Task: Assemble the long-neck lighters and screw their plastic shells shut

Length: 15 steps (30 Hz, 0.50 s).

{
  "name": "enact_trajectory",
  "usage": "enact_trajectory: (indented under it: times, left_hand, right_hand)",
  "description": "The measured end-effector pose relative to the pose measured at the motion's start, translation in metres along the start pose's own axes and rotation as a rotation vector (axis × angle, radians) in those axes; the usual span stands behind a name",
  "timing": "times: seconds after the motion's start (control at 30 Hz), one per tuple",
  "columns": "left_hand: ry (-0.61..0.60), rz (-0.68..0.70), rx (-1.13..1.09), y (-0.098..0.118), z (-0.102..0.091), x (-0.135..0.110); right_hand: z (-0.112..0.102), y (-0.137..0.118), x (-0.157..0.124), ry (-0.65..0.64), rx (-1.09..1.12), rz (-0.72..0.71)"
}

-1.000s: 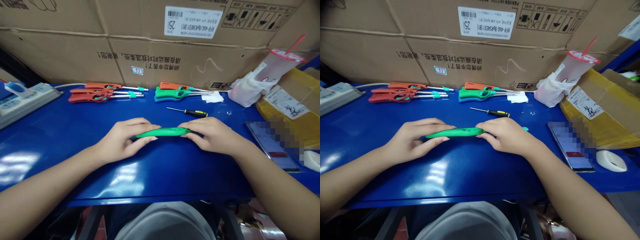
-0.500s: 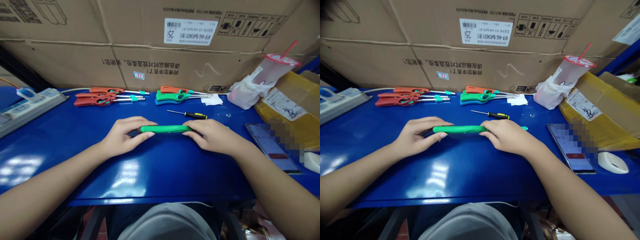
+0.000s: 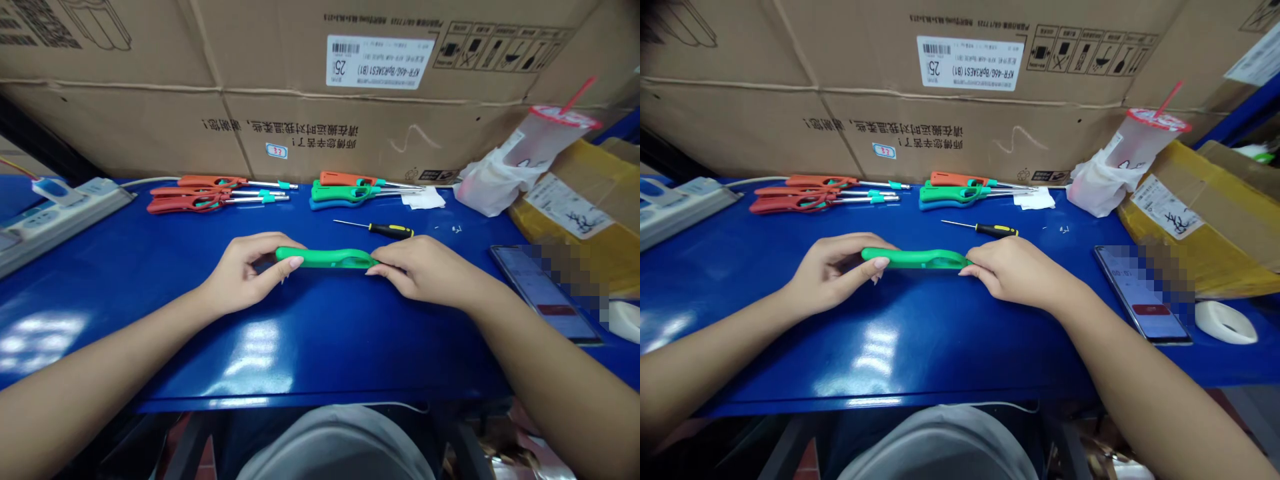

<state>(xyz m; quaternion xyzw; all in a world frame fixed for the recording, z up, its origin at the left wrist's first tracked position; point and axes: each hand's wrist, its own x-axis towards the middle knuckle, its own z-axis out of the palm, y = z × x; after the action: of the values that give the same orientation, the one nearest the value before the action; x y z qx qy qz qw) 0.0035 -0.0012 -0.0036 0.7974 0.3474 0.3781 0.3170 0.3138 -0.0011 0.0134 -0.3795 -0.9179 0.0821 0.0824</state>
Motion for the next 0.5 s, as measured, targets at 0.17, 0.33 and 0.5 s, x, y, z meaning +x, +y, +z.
enact_trajectory:
  times: [0.17, 0.33, 0.5]
  left_hand:
    - [0.063, -0.231, -0.2, 0.001, 0.005, 0.003]
    - [0.001, -0.385, -0.385, 0.003, 0.01, 0.006]
    - [-0.042, -0.58, -0.611, -0.003, 0.013, 0.008]
  right_hand:
    - [0.002, -0.003, 0.004, -0.045, 0.065, 0.074]
    - [0.006, -0.006, 0.008, -0.025, 0.279, 0.104]
    - [0.003, -0.007, 0.005, -0.107, 0.465, 0.146]
